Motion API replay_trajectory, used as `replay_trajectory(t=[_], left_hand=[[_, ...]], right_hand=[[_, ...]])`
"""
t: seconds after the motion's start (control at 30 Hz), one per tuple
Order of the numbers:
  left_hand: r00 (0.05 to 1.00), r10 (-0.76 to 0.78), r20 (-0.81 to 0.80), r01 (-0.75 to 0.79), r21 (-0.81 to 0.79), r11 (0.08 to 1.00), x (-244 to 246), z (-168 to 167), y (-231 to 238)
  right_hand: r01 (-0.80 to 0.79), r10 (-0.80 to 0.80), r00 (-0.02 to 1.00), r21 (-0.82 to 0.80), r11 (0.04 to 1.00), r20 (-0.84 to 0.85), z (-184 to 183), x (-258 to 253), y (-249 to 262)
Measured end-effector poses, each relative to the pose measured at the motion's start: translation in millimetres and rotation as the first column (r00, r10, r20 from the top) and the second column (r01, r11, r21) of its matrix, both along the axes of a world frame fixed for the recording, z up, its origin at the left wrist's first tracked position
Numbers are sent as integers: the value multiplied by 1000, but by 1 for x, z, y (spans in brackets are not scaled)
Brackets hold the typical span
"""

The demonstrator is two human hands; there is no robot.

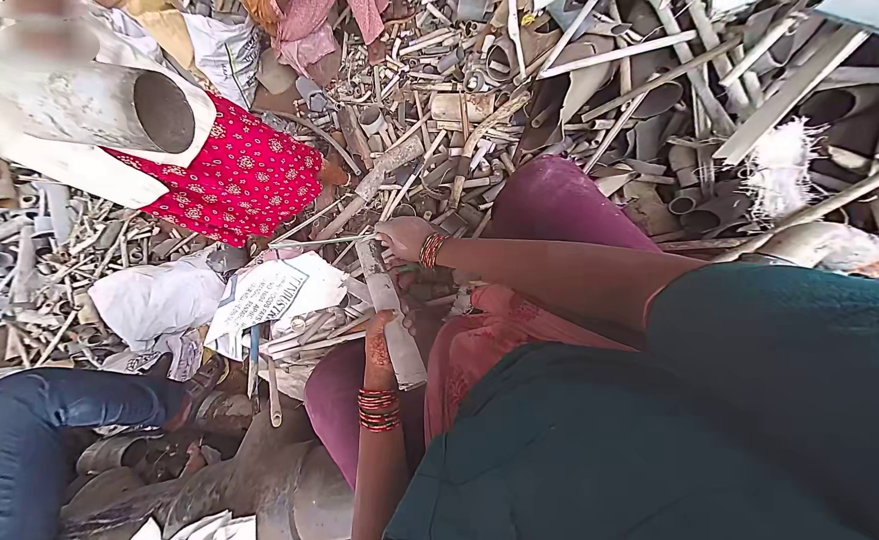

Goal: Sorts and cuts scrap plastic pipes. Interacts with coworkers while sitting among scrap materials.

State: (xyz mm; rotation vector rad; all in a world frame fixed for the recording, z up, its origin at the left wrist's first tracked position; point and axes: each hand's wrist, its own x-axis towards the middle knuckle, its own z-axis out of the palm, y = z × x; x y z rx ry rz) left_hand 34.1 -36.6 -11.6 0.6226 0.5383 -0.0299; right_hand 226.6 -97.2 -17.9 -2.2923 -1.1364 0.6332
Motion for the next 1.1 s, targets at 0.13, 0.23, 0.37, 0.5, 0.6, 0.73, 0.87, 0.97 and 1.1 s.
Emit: replay_trajectory(t=[0.13, 0.23, 0.37, 0.5, 0.6, 0.73, 0.87, 0.97, 1.1], left_hand=[[997, -30, 71, 30, 10, 1000, -2, -4, 1], [997, 20, 72, -22, 39, 999, -5, -7, 9], [993, 10, 121, -4, -44, 999, -4, -8, 13], [982, -78, 171, 105, -158, 982, 1, -20, 13], [989, -38, 142, 58, -137, 989, 1, -16, 9], [997, 1, 75, 0, -21, 1000, -3, -7, 6], [997, 77, -7, -77, 71, 994, 2, -2, 7], [994, 107, 16, -108, 25, 994, 7, -28, 19], [993, 101, 54, -103, 42, 994, 10, -51, 25]], right_hand=[[-39, 40, 999, 37, 999, -24, 1, -10, -5], [-152, 156, 987, 96, 984, -45, 7, -47, -8], [-151, 150, 989, 49, 987, 14, 8, -40, -4], [-5, 5, 1000, 24, 1000, 9, 5, -2, -4], [4, -3, 1000, 56, 998, -9, 6, -1, -4], [6, -3, 999, 66, 998, -41, -1, -6, -1], [-123, 120, 990, -37, 992, -69, 12, -11, -1], [-190, 186, 981, -101, 977, -52, 10, -19, 1], [-293, 289, 956, -127, 948, -45, 5, -13, 1]])
